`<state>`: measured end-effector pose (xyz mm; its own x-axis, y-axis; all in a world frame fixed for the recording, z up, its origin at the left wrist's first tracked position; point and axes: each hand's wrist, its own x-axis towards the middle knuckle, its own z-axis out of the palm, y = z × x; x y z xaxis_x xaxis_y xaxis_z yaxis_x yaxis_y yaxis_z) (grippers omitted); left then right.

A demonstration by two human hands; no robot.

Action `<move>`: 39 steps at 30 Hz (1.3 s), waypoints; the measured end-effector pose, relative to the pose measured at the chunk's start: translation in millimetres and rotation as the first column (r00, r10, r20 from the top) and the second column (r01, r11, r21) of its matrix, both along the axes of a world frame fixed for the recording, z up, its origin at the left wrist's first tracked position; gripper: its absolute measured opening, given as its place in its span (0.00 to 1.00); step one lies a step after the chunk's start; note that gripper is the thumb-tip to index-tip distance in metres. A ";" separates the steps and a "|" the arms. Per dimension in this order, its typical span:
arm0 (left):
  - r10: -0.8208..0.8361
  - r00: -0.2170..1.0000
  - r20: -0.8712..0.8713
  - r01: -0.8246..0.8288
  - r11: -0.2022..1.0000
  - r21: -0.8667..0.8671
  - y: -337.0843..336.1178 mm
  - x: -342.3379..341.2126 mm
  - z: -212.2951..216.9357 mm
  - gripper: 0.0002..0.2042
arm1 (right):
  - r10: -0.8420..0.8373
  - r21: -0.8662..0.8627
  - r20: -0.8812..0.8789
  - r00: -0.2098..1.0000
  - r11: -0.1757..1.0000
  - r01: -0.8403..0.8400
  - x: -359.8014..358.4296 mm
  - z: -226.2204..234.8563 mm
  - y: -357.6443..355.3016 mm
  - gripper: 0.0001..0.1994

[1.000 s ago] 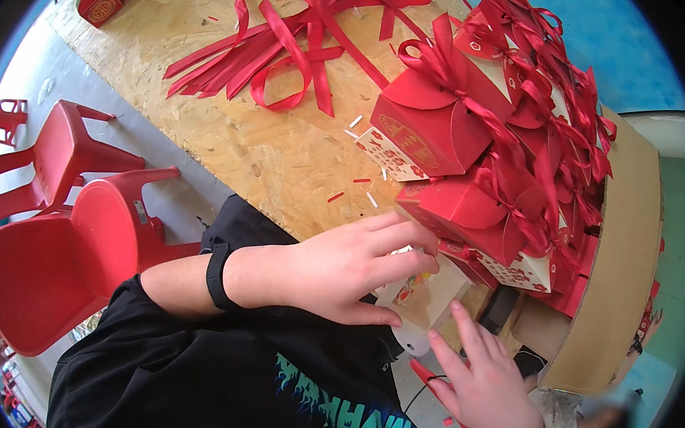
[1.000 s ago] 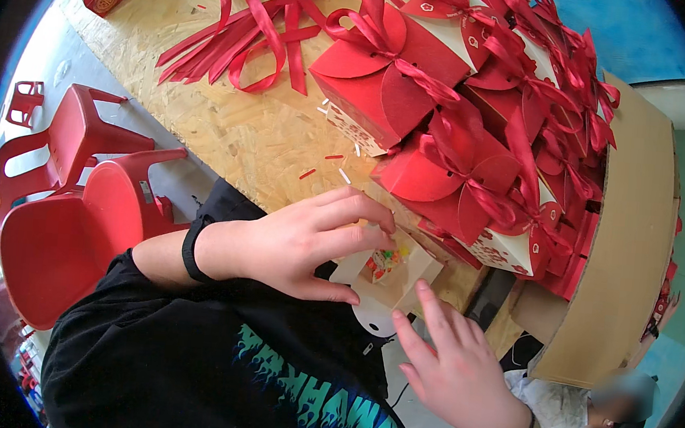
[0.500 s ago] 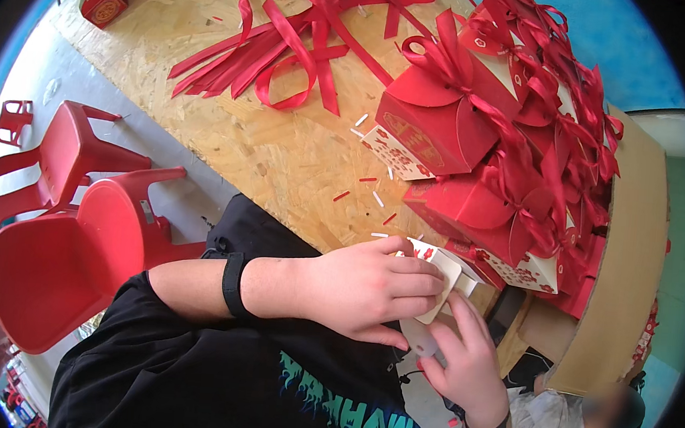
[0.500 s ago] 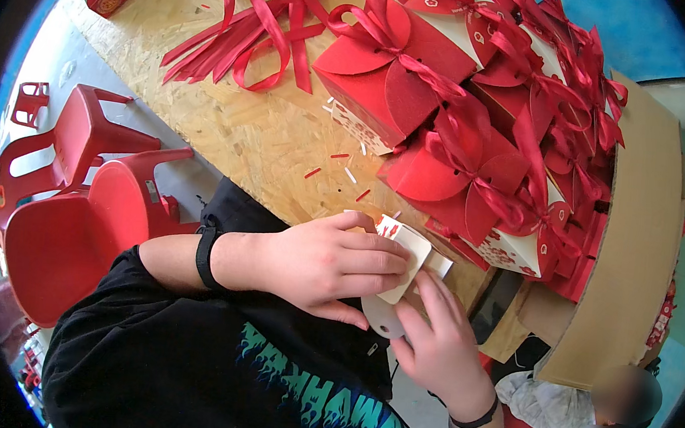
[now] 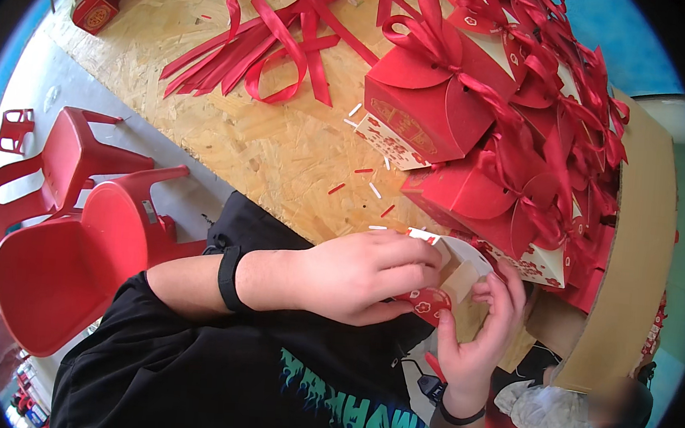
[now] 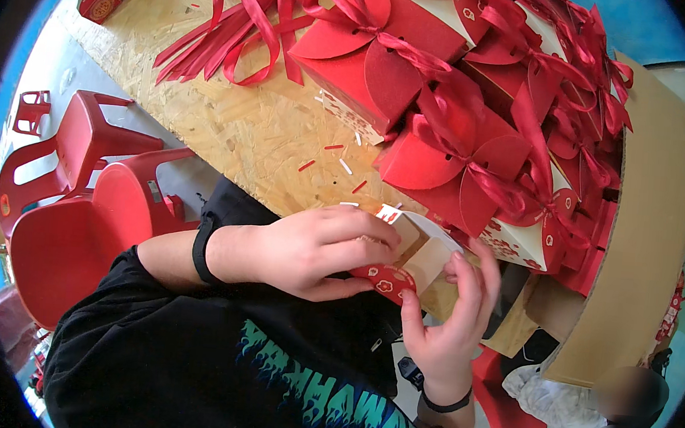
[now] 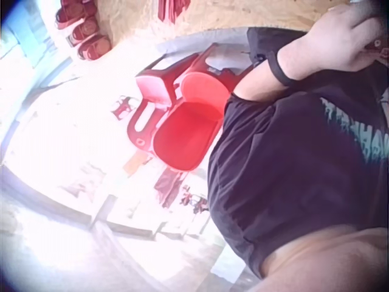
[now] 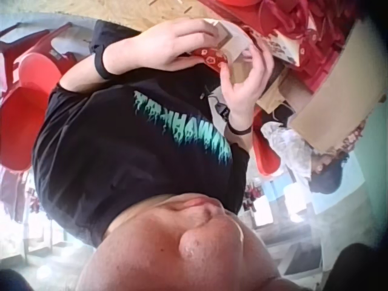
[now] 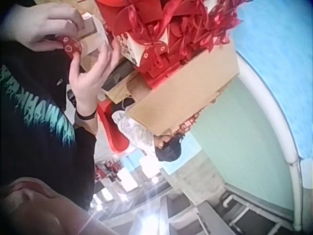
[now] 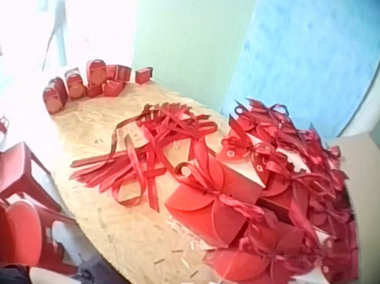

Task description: The recorder assembles small red and white gift boxes and ties ribbon bows on them.

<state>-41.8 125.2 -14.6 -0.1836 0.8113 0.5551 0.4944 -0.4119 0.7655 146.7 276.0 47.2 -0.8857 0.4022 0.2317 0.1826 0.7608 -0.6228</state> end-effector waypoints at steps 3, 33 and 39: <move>0.093 0.995 0.047 -0.093 0.996 -0.011 -1.2 2.1 1.5 0.20 | 0.007 0.037 0.122 0.993 0.999 -0.012 3.5 -5.3 1.4 0.30; 0.497 0.623 -0.604 -0.769 0.529 -0.358 -57.2 -113.2 -4.7 0.23 | 0.101 -0.014 0.046 0.994 0.995 -0.101 11.8 -9.5 1.5 0.27; 0.525 0.518 -0.675 -0.808 0.560 -0.183 -48.6 -116.2 -23.0 0.21 | 0.079 -0.036 0.068 0.995 0.996 -0.077 13.9 -8.7 1.7 0.27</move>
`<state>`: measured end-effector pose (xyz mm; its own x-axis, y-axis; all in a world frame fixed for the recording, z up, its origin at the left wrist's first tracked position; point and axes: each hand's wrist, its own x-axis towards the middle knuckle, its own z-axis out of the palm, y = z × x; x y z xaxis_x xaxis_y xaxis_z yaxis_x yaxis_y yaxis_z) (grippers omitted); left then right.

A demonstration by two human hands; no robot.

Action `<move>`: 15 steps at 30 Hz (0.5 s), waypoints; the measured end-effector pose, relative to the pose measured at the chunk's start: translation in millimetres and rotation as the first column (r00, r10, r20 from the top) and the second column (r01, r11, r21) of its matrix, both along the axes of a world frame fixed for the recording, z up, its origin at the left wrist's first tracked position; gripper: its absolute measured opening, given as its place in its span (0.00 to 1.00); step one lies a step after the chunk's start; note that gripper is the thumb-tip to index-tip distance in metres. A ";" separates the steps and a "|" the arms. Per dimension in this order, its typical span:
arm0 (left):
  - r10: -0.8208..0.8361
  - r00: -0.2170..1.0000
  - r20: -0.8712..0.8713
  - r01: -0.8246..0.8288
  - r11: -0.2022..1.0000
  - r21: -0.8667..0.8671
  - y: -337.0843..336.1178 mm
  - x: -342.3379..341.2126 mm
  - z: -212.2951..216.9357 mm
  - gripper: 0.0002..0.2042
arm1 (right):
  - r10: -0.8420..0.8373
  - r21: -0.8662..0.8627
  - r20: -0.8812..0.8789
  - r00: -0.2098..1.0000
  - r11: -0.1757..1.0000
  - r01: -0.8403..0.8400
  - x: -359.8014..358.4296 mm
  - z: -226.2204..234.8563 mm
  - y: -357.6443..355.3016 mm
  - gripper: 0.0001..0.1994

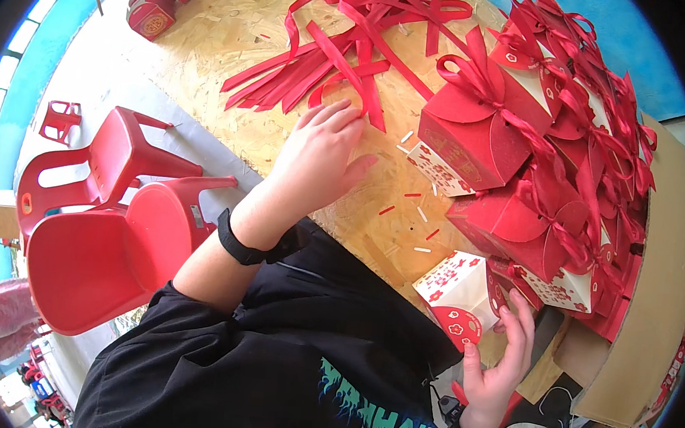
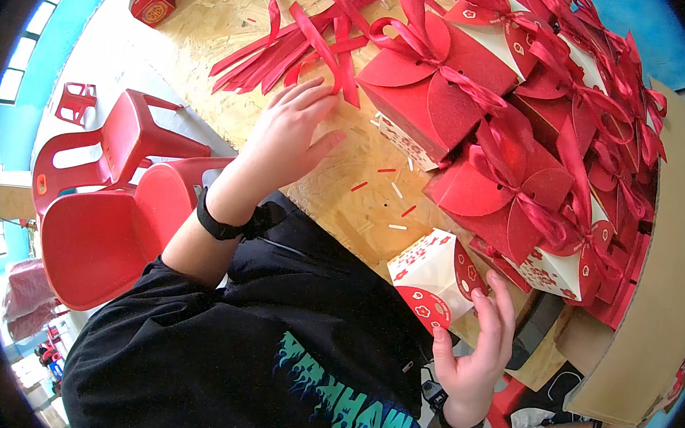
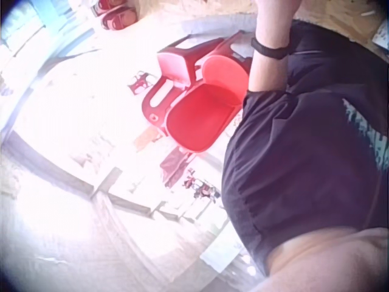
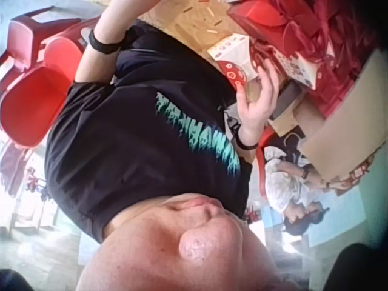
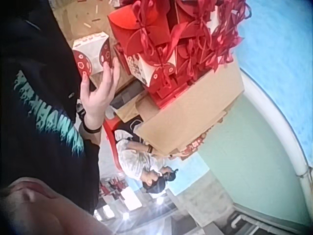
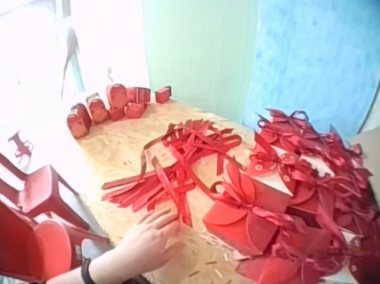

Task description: The recorder assembles small red and white gift boxes and ties ribbon bows on them.

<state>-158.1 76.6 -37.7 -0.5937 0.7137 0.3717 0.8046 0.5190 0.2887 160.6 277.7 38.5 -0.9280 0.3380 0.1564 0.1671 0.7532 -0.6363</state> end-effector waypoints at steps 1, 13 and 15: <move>-0.003 0.999 -0.035 0.004 0.999 0.038 1.7 -0.3 -2.0 0.19 | -0.007 -0.008 -0.013 1.000 1.000 0.007 0.8 -0.4 -0.4 0.28; -0.854 0.479 -0.202 0.766 0.295 0.571 4.5 98.9 88.9 0.05 | 0.097 -0.084 -0.295 0.950 0.988 -0.127 12.0 12.5 -6.5 0.27; -0.950 0.297 -0.099 0.731 0.160 0.663 14.7 115.9 91.5 0.07 | 0.210 -0.270 -0.236 0.949 0.924 -0.272 4.3 27.8 -2.4 0.28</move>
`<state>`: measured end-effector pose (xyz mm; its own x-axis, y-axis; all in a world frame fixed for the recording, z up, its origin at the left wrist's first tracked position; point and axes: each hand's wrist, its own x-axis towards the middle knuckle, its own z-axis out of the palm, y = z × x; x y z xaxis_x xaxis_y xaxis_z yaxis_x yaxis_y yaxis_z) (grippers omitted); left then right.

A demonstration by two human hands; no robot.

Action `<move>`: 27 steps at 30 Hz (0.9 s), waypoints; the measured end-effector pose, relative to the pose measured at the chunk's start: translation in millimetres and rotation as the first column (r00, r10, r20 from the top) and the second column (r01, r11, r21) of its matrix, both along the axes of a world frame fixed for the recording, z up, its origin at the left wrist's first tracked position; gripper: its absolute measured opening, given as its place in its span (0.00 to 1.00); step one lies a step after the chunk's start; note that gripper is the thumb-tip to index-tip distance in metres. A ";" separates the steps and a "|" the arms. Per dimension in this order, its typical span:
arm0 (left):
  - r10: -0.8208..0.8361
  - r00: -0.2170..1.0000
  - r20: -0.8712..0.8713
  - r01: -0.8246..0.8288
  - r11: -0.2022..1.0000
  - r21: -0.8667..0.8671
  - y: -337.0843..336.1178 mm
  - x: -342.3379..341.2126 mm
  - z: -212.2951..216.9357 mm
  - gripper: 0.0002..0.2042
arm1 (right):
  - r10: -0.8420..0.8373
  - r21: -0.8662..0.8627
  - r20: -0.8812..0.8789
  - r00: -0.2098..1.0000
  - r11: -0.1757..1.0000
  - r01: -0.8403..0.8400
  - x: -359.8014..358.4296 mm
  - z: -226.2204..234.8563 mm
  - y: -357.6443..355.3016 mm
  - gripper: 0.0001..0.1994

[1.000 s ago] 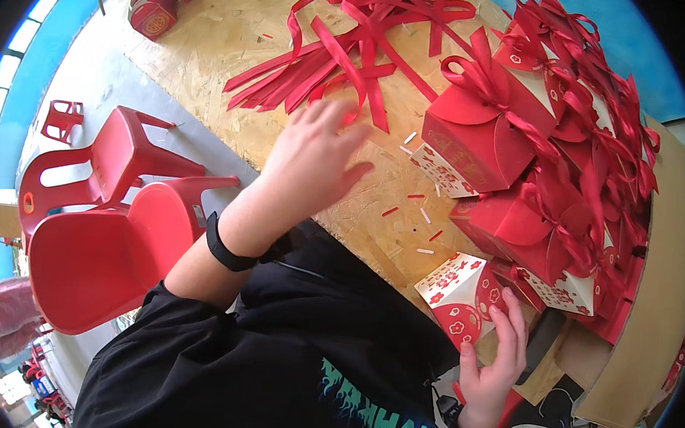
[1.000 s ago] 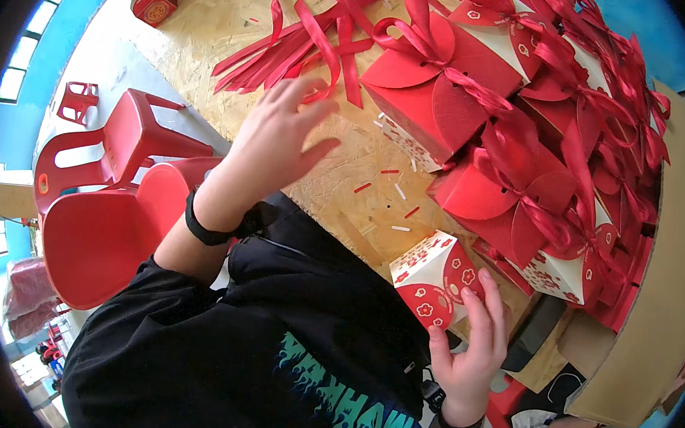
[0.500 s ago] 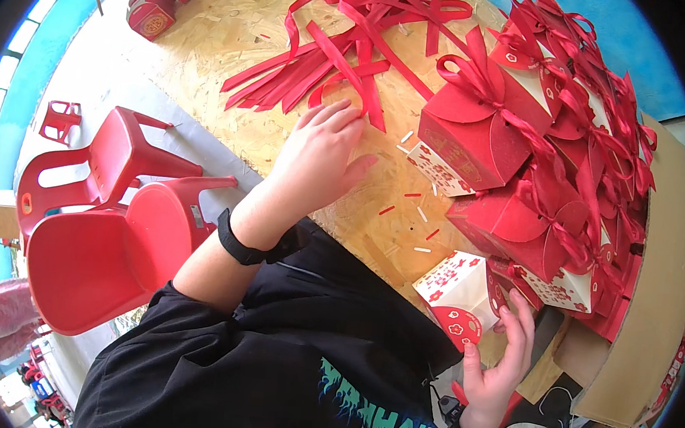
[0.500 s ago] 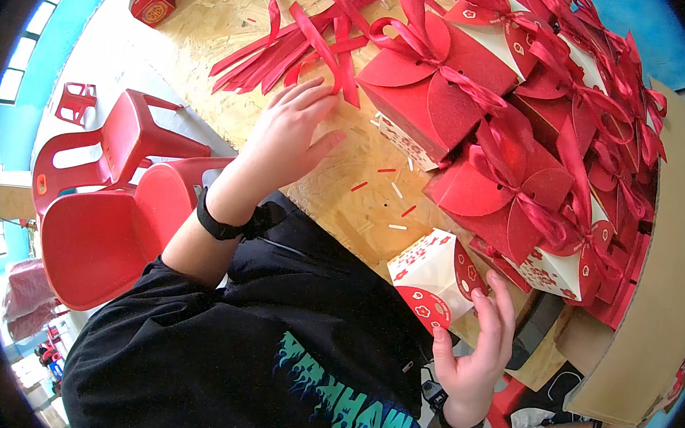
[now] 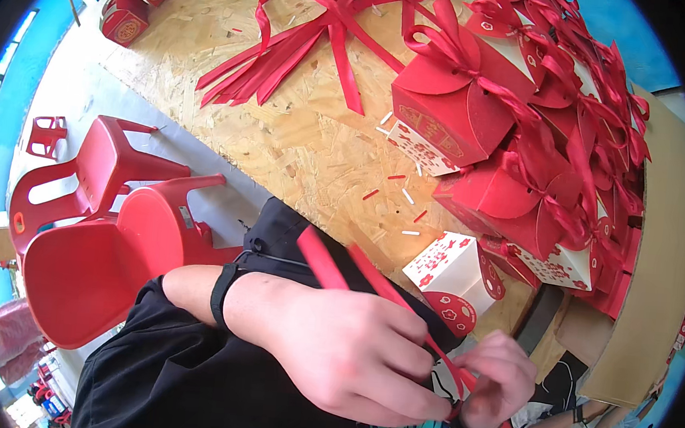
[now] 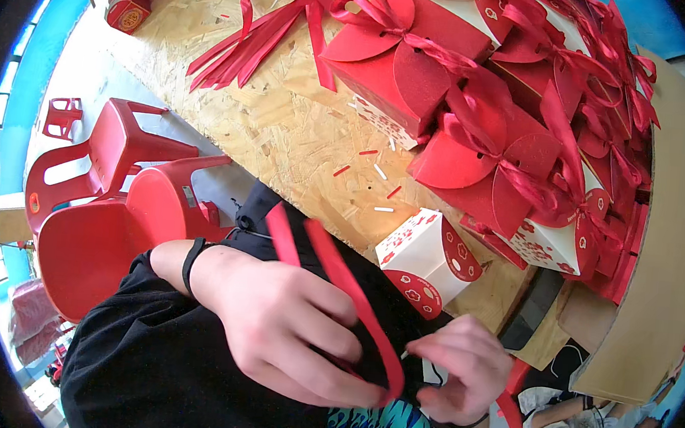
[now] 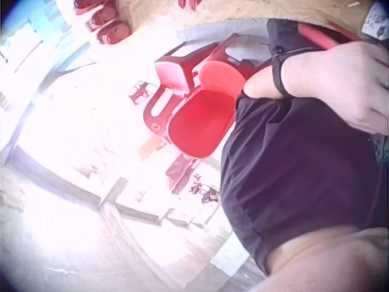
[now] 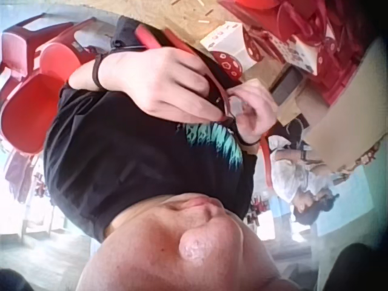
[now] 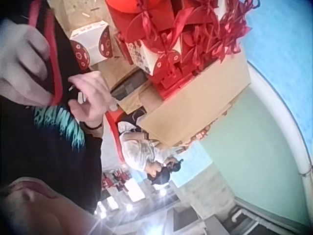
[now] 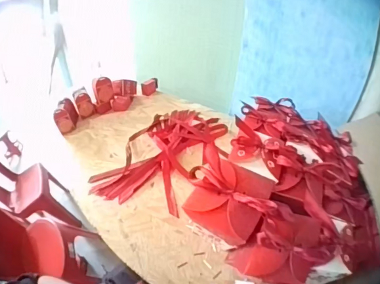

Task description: The recorder assembles small red and white gift boxes and ties ribbon bows on them.

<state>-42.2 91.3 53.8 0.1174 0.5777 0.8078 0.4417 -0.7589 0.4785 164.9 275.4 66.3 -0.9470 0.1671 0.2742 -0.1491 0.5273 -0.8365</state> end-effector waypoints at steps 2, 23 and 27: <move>-0.063 0.998 0.029 0.064 0.997 -0.044 7.7 9.6 -1.0 0.07 | 0.140 -0.318 -0.002 0.990 0.939 -0.133 -0.5 -6.1 -4.5 0.32; -0.144 0.950 0.277 0.260 0.856 -0.447 3.0 -4.2 -20.2 0.24 | 0.381 -0.497 -0.144 0.913 0.770 -0.400 -14.6 -1.4 -11.2 0.07; -0.045 0.820 0.570 0.445 0.677 -0.586 -6.2 -9.3 -15.2 0.23 | 0.452 -0.405 -0.002 0.892 0.816 -0.413 -20.8 3.3 -14.5 0.10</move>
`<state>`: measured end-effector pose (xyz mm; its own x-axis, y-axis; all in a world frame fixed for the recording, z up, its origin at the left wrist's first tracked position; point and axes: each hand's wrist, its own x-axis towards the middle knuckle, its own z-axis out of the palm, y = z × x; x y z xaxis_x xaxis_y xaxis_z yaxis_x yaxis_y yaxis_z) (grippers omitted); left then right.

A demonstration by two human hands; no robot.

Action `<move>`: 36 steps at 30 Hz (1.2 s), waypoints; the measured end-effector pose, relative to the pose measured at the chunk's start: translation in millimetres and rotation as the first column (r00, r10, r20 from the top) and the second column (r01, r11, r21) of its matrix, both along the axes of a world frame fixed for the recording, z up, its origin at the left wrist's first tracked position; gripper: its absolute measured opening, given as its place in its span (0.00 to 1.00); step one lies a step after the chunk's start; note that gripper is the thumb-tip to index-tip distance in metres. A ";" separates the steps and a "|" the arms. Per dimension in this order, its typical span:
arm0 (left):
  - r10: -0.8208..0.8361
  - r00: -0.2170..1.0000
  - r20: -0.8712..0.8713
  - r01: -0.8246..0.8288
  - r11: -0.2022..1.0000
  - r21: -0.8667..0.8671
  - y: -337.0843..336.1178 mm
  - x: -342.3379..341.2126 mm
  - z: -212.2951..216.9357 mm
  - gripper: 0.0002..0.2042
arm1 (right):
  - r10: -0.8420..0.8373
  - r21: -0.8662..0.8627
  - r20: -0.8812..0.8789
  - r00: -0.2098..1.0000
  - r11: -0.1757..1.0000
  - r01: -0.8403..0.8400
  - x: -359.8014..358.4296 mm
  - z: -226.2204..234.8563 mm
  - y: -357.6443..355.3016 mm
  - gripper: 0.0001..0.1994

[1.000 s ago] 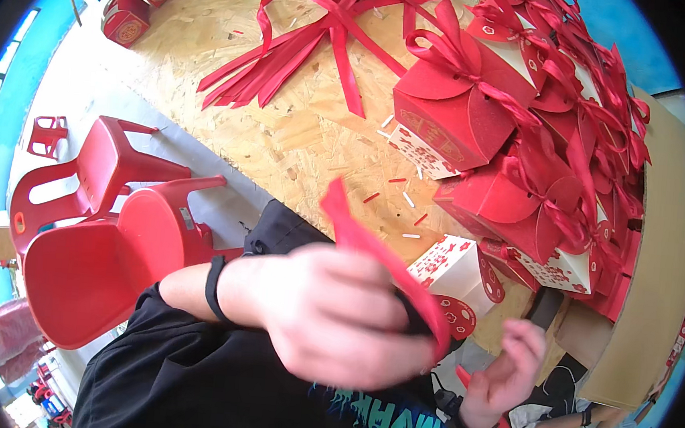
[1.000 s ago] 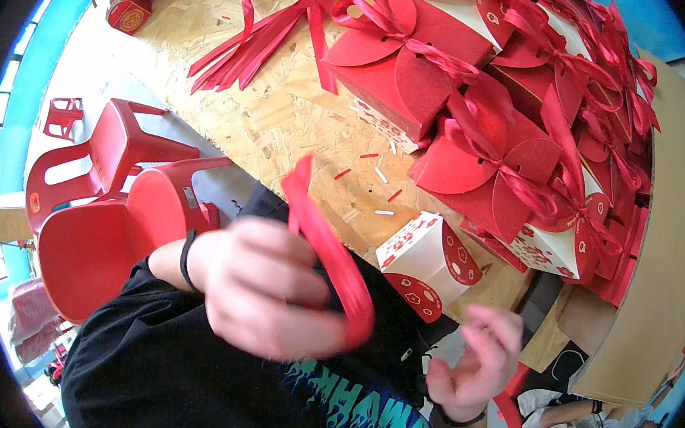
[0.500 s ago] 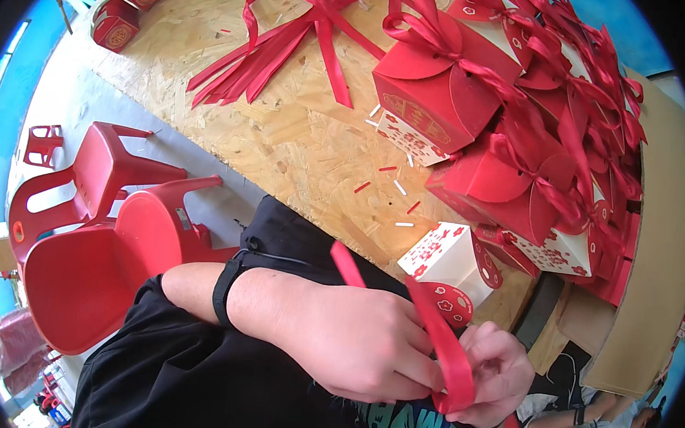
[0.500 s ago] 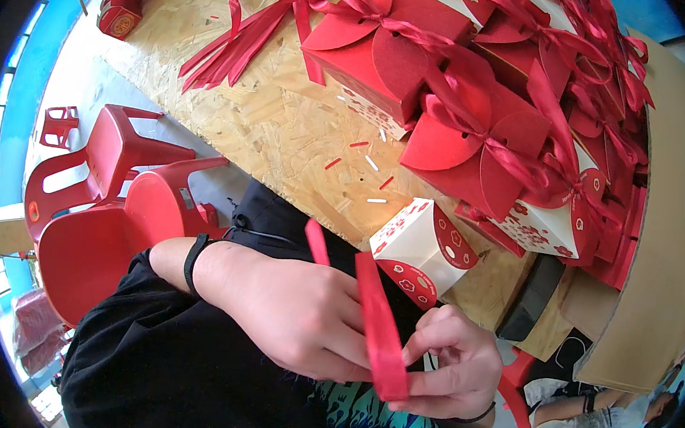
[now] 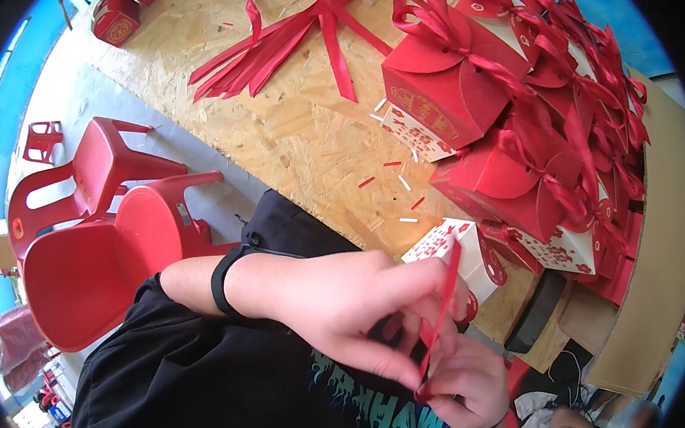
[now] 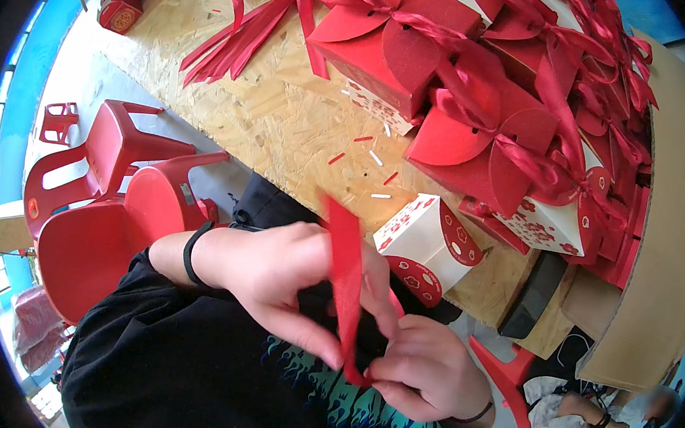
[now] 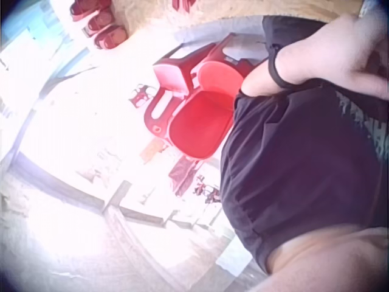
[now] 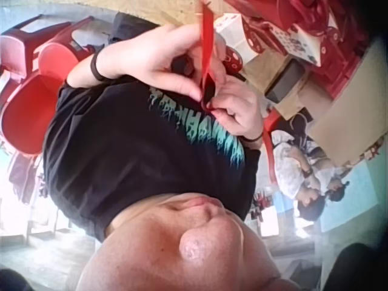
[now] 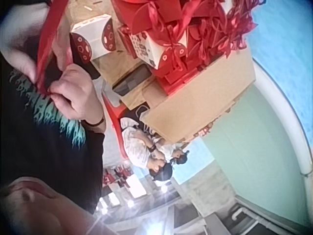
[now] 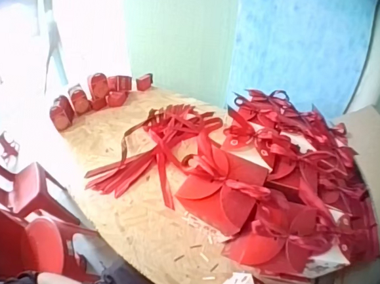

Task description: The recorder assembles small red and white gift boxes and ties ribbon bows on them.

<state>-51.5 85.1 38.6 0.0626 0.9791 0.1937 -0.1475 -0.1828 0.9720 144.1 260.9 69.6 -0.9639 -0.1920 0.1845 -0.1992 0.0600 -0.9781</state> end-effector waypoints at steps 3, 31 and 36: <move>0.117 0.984 0.133 -0.128 0.989 0.079 2.4 -8.1 1.7 0.13 | -0.078 0.260 -0.002 0.997 0.963 0.076 -2.8 0.4 -2.6 0.08; 0.507 0.818 -0.272 -0.232 0.723 0.651 19.2 13.6 3.8 0.09 | -0.286 -0.050 0.170 0.943 0.953 0.298 7.7 0.2 -23.4 0.33; 0.538 0.805 -0.250 -0.283 0.719 0.635 22.1 19.8 -6.3 0.09 | -0.380 0.241 0.026 0.925 0.900 0.363 8.9 -0.4 -13.7 0.17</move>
<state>-31.7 107.2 32.3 -0.1257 0.6519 0.7478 0.4400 -0.6390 0.6310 153.0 247.2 69.2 -0.9823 0.1536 0.1072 -0.0497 0.3383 -0.9397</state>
